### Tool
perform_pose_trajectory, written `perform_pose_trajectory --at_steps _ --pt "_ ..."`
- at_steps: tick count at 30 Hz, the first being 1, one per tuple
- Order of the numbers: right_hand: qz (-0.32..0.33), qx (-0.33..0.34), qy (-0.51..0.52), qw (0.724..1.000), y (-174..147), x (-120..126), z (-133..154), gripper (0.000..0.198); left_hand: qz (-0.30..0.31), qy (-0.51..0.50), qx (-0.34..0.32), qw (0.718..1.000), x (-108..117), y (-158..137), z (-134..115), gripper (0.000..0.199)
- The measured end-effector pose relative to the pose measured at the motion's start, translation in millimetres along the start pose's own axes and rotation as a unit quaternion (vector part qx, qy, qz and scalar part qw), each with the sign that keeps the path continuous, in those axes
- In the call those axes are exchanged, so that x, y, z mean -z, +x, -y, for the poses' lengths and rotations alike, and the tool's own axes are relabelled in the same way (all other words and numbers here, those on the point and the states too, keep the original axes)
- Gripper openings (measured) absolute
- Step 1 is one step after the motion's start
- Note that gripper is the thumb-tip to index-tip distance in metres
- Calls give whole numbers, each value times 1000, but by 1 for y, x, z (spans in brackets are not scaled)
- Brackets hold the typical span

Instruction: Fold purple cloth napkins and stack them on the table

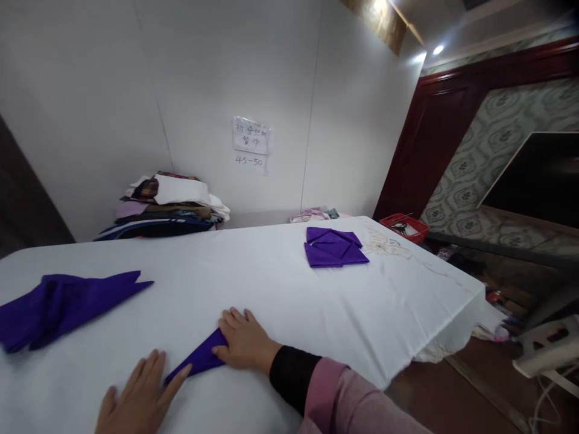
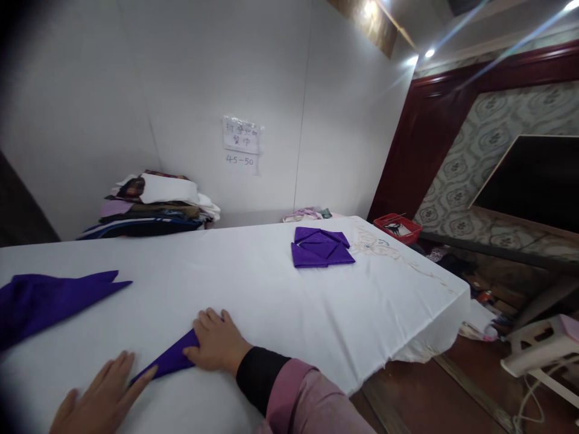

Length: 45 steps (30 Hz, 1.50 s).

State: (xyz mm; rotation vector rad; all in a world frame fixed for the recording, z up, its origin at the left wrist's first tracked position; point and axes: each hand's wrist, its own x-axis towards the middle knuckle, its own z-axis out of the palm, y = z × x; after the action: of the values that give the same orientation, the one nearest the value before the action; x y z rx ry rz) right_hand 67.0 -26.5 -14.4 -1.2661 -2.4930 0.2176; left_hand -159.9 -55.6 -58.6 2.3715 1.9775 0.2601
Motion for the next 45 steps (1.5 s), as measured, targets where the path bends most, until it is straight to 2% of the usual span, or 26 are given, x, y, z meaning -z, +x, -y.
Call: perform_pose_trajectory --at_steps 3,4,6,9,14,20,23,29,34,39,45 --pt "4 -1 2 1000 -1 0 0 57 -14 5 14 1000 16 17 -33 62" --pt "6 0 -2 1000 -1 1 1 56 -15 -2 2 1000 20 25 -48 67" --pt "17 12 -17 1000 -1 1 1 58 -3 -28 -65 997 22 37 -74 71" --pt "45 21 -32 998 -1 0 -1 62 17 -76 -112 991 12 47 -91 69" --pt "35 4 19 999 2 -3 -5 61 26 -122 -86 988 -4 48 -83 69" --pt "32 -63 70 995 -3 -1 -8 60 62 -103 -60 991 2 49 -89 76" --pt "28 -58 55 996 -16 3 -8 60 76 -66 -69 993 3 48 -92 76" --pt "41 -37 8 998 -43 14 -8 63 53 -29 -77 995 -2 48 -92 77" --pt "54 -33 21 998 -62 18 -12 76 57 -6 -79 995 -2 48 -94 75" --pt "86 -32 34 995 -88 30 -14 77 45 0 -75 996 -4 48 -95 79" --pt "110 -77 29 991 -116 45 -19 76 45 4 -75 996 -3 48 -97 79"
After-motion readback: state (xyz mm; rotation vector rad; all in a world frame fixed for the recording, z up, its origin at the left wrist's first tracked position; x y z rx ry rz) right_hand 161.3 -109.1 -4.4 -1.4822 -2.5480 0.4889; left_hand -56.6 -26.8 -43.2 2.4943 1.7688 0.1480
